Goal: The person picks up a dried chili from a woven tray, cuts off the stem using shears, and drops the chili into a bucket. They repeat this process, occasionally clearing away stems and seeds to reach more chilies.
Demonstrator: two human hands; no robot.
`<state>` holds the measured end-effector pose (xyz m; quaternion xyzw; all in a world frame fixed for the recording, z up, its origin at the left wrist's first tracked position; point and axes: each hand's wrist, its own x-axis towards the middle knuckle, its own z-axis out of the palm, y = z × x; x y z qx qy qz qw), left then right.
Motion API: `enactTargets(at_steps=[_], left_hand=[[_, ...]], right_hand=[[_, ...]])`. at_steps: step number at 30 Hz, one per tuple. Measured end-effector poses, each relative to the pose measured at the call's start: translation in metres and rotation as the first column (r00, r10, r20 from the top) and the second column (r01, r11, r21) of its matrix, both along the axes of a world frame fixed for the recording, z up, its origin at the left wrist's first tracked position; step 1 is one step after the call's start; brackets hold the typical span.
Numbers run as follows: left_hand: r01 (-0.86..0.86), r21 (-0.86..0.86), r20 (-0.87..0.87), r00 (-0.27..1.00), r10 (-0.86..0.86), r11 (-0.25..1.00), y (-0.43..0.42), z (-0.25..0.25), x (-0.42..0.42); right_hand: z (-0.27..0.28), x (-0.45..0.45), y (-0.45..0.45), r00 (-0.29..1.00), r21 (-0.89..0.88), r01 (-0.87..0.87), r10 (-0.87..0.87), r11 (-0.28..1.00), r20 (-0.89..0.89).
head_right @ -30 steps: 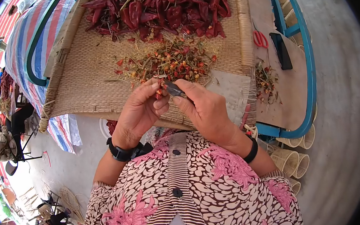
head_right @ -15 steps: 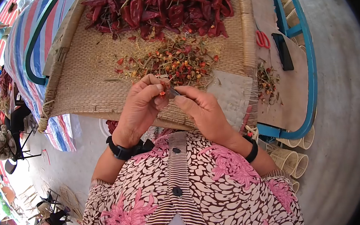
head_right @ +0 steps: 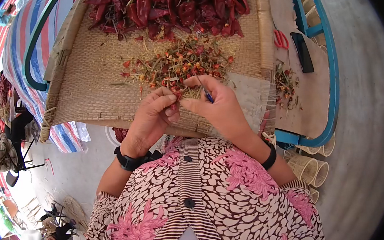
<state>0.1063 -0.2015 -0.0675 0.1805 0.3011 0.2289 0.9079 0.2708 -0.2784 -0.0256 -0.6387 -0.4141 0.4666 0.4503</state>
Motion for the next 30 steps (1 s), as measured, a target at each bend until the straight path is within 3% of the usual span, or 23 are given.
enactTargets(at_steps=[5,6,8,11,12,14,15,16,19,22,25,28,30], left_hand=[[0.080,0.056,0.086,0.993,-0.084,0.995,-0.005,0.005,0.001],[0.091,0.063,0.127,0.987,-0.098,0.994,-0.006,0.006,0.001],[0.118,0.080,0.223,0.966,-0.133,0.990,-0.007,0.006,-0.002],[0.135,0.106,0.339,0.926,-0.163,0.985,-0.006,0.000,-0.009],[0.122,0.107,0.350,0.924,-0.152,0.987,-0.007,-0.003,-0.011],[0.046,0.052,0.310,0.949,-0.060,0.998,-0.009,0.000,-0.013],[-0.021,0.002,0.255,0.967,0.020,1.000,-0.009,0.010,-0.010],[-0.092,-0.041,0.199,0.975,0.099,0.995,-0.007,0.016,-0.008],[-0.076,-0.082,0.316,0.944,0.098,0.994,-0.001,0.009,-0.012],[-0.018,-0.047,0.347,0.937,0.033,0.999,0.002,0.011,-0.021],[-0.032,0.156,0.320,0.947,-0.020,0.987,0.000,0.007,-0.036],[0.015,0.331,0.041,0.999,-0.030,0.944,-0.006,0.028,-0.074],[0.072,0.412,-0.056,0.997,-0.054,0.909,-0.006,0.022,-0.122]], right_hand=[[-0.011,-0.002,0.002,0.977,0.173,0.023,-0.059,0.985,0.204],[-0.005,-0.002,0.001,0.997,0.082,0.071,-0.071,0.994,-0.009],[0.011,-0.002,-0.001,0.898,-0.124,0.102,-0.145,0.987,-0.414],[0.005,0.017,0.003,0.739,-0.067,0.349,-0.318,0.935,-0.593],[0.002,0.025,0.003,0.768,0.005,0.346,-0.280,0.938,-0.576],[-0.007,0.024,0.009,0.946,0.058,0.308,-0.299,0.950,-0.122],[-0.009,0.022,0.010,0.950,0.077,0.280,-0.288,0.957,0.125],[-0.014,0.022,0.011,0.946,0.048,0.289,-0.293,0.956,0.140],[-0.019,0.022,0.012,0.947,-0.012,0.295,-0.290,0.956,0.135],[-0.004,0.016,0.008,0.963,-0.040,0.269,-0.269,0.962,0.018],[-0.003,0.016,0.004,0.963,-0.086,0.253,-0.260,0.963,-0.068],[-0.008,0.015,0.001,0.969,-0.047,0.238,-0.240,0.970,-0.058],[-0.008,0.016,-0.001,0.965,-0.036,0.255,-0.257,0.966,-0.062]])
